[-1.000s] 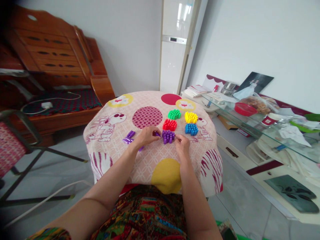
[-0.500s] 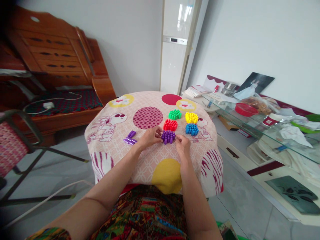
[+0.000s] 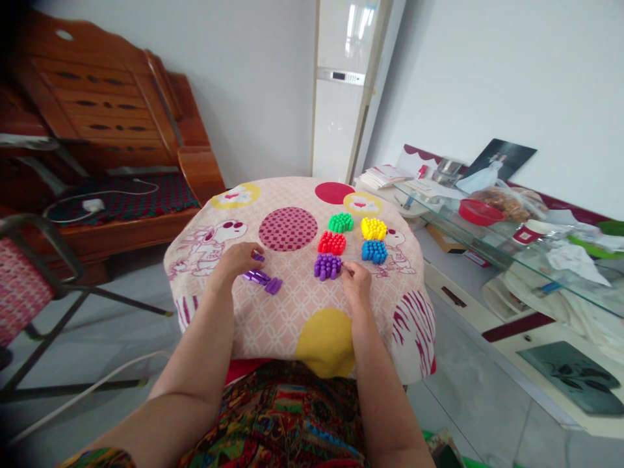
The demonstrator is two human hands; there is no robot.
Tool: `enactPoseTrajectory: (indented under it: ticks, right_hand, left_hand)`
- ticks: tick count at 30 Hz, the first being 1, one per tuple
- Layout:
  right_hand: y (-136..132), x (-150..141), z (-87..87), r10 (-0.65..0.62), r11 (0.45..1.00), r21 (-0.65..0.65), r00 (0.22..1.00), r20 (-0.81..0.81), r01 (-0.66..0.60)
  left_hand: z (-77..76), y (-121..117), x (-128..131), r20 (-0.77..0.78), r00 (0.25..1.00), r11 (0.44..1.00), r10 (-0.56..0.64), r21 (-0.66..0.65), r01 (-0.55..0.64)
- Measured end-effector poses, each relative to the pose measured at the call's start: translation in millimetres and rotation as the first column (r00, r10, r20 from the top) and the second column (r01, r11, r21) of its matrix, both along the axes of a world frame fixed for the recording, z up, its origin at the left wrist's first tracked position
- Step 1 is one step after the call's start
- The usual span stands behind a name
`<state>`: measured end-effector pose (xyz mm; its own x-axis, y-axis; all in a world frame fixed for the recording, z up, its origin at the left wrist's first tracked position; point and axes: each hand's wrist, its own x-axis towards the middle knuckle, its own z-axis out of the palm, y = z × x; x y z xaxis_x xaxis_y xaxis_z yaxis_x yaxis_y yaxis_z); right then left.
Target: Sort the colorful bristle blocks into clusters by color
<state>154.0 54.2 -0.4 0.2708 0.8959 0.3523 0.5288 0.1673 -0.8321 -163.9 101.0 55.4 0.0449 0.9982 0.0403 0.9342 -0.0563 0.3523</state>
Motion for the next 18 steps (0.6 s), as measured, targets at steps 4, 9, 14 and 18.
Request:
enactPoseTrajectory:
  ticks: [4,9,14,18]
  right_hand:
    - [0,0,-0.1,-0.012,1.0,0.011,1.0,0.003,0.012]
    - [0,0,-0.4,-0.005,1.0,0.028,1.0,0.011,0.005]
    - [1,1,-0.6,-0.011,1.0,0.019,1.0,0.0,0.011]
    - [1,3,-1.0,0.006,1.0,0.011,1.0,0.01,-0.006]
  left_hand:
    - [2.8,-1,9,0.088,0.995,0.995,-0.049,0.09,0.041]
    - [5.1,0,56,0.275,0.931,0.963,-0.239,0.187,0.192]
    - [3.8,0,94,0.238,0.894,0.919,-0.379,0.213,0.332]
    - [-1.2,1,105,0.169,0.889,0.895,-0.425,0.228,0.384]
